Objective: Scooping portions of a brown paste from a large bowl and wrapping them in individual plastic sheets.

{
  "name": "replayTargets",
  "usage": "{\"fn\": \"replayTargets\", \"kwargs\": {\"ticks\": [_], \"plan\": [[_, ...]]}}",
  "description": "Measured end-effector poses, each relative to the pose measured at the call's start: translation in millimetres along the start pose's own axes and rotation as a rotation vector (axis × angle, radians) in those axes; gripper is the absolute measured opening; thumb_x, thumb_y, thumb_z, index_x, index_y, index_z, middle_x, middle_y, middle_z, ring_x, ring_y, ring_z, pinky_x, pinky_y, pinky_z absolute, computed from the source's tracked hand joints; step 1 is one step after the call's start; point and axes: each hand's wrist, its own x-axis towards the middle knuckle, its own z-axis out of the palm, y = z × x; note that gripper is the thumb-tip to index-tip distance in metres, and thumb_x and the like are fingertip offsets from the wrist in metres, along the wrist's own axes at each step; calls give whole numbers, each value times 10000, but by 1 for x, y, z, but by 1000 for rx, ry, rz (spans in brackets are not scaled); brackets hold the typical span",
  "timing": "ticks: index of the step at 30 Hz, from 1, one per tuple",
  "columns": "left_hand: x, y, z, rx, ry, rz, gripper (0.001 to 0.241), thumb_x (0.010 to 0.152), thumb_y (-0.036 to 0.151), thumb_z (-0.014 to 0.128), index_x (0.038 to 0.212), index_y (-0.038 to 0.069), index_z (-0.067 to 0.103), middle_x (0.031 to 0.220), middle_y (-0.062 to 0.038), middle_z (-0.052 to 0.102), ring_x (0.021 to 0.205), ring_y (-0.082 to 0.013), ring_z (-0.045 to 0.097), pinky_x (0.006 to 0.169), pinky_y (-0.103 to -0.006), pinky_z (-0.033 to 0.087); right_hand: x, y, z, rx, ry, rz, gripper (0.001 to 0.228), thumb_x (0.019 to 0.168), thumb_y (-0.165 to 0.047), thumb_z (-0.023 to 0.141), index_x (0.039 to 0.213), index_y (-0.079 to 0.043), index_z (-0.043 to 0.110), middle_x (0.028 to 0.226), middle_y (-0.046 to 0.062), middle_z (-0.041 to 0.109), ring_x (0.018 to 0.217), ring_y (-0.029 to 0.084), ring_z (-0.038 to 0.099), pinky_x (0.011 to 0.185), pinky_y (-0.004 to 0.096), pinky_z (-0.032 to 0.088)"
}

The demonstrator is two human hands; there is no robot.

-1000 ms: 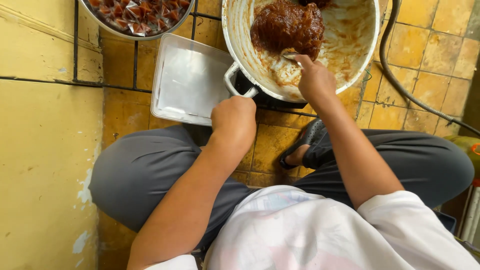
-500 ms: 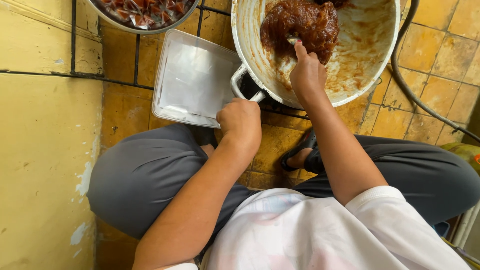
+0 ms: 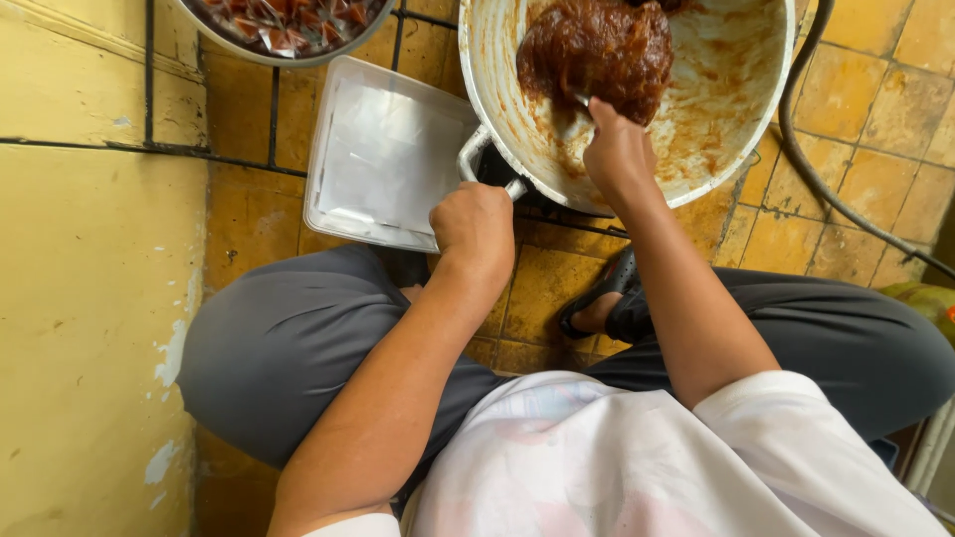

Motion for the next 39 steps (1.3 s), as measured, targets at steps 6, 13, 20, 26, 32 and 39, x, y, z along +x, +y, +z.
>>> {"fn": "replayTargets", "kwargs": {"ticks": [6, 13, 20, 26, 32, 39], "plan": [[3, 4, -1, 30, -23, -21, 144, 670, -92, 576, 658, 22, 664, 607, -76, 512, 546, -268, 602, 409, -514, 421, -31, -20, -35, -23, -40, 58, 517, 1016, -223, 449, 1502, -376, 534, 1200, 290, 681, 1166, 500, 636, 977, 623, 496], [0, 1, -5, -14, 28, 8, 125, 660, -116, 602, 625, -10, 658, 562, -101, 498, 495, -276, 585, 405, -490, 424, -14, 4, -14, -47, -61, 67, 462, 1030, -240, 464, 1447, -393, 590, 1163, 240, 709, 1159, 459, 651, 963, 595, 512], [1, 0, -1, 4, 45, -6, 130, 665, -106, 596, 633, 5, 656, 576, -82, 499, 508, -261, 588, 400, -495, 417, -27, -6, -31, -12, -86, 29, 446, 1033, -261, 453, 1423, -411, 608, 1144, 265, 704, 1149, 474, 648, 966, 591, 513], [-4, -1, -1, -21, 14, 7, 127, 674, -109, 592, 644, -9, 665, 580, -95, 511, 519, -285, 606, 414, -514, 440, -17, 5, -25, 36, -115, 8, 451, 1046, -212, 434, 1443, -330, 613, 1150, 310, 688, 1155, 515, 629, 975, 597, 499], [-1, -2, 7, -7, -12, 7, 136, 680, -102, 584, 656, 0, 671, 592, -94, 517, 533, -282, 616, 416, -520, 442, -36, -11, -46, 59, -129, -4, 452, 1037, -222, 443, 1440, -341, 608, 1152, 291, 690, 1153, 505, 629, 958, 594, 508], [0, -5, 4, 8, -23, 1, 112, 679, -95, 607, 673, -6, 674, 605, -80, 517, 542, -282, 619, 423, -505, 457, -32, -15, -38, 45, -159, -50, 456, 1035, -217, 421, 1442, -302, 608, 1193, 320, 678, 1180, 510, 618, 980, 607, 499]]}}
